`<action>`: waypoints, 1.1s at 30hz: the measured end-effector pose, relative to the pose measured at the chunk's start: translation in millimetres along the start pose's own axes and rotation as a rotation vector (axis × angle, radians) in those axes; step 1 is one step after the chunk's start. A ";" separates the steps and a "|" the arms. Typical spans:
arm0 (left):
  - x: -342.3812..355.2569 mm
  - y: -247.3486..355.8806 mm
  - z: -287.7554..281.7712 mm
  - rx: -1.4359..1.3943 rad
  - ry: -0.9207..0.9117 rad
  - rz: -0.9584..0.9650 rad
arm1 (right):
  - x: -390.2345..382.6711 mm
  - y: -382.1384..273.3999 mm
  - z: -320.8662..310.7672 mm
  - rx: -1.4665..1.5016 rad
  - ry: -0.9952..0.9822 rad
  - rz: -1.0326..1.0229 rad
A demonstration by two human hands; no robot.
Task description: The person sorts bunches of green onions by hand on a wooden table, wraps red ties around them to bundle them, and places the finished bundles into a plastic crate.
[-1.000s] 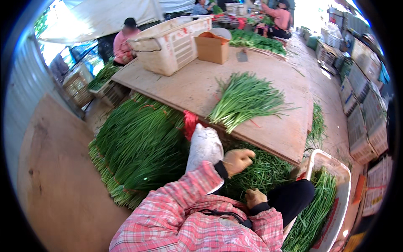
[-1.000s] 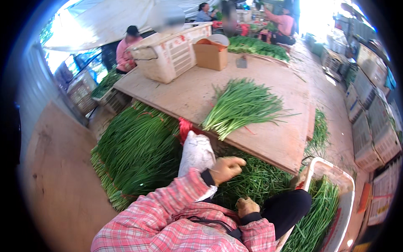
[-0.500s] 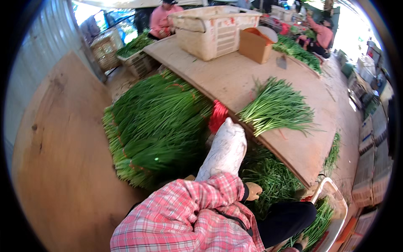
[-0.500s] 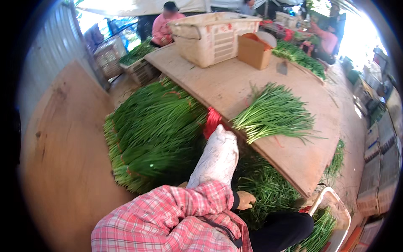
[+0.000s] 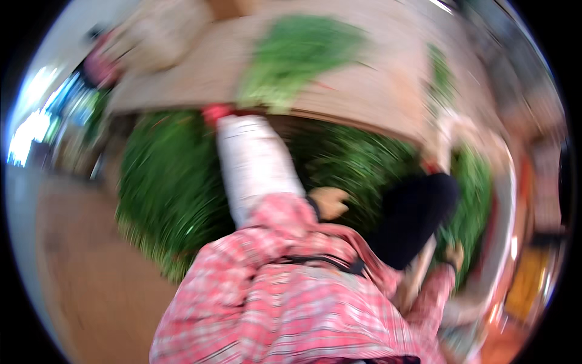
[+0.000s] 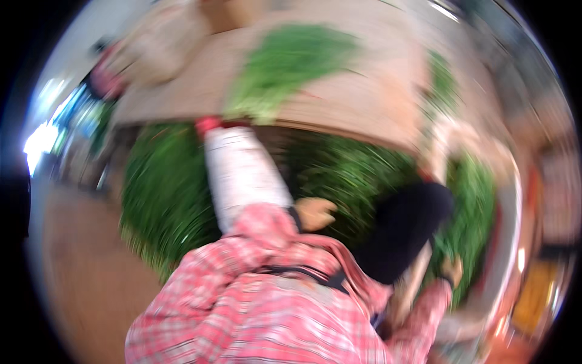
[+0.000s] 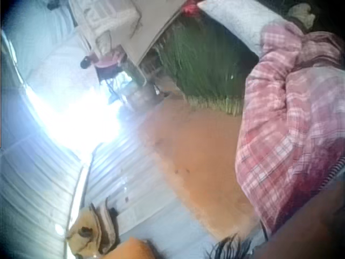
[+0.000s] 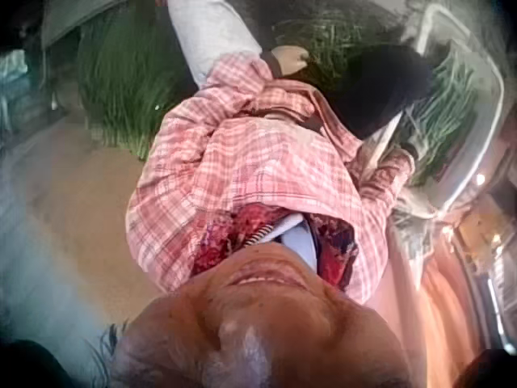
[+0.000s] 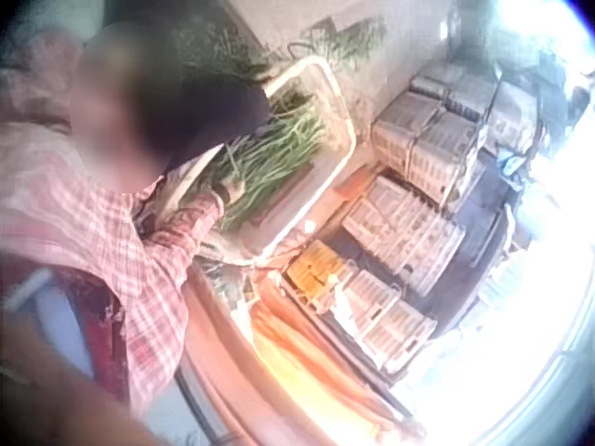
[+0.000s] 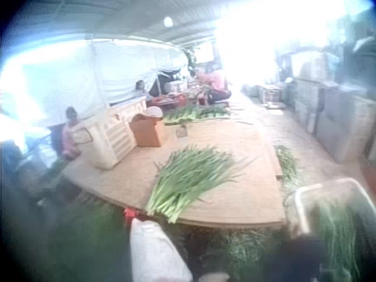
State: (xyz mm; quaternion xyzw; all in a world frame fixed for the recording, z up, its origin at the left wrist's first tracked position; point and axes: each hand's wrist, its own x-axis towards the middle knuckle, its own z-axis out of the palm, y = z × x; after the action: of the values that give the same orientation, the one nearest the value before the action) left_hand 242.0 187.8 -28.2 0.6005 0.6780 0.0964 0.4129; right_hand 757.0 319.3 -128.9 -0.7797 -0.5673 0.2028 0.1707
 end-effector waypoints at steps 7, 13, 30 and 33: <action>-4.7 -43.2 -0.2 -0.115 0.131 -0.027 | -64.4 -50.9 36.1 -0.497 0.014 0.148; 0.0 -53.0 8.0 -0.127 0.152 -0.044 | -46.4 -44.5 -4.8 -0.266 -0.029 0.130; 17.6 -58.8 11.9 -0.105 0.116 -0.203 | 127.7 -235.4 48.1 -0.416 0.093 -0.054; 24.6 -60.9 12.1 -0.141 0.104 -0.239 | 165.3 -210.9 69.0 -0.401 0.110 0.074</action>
State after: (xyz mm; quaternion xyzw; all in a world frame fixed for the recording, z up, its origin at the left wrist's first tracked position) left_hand 207.0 189.5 -85.0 0.4794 0.7567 0.1248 0.4267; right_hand 595.2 542.3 -103.8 -0.8281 -0.5572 0.0492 0.0353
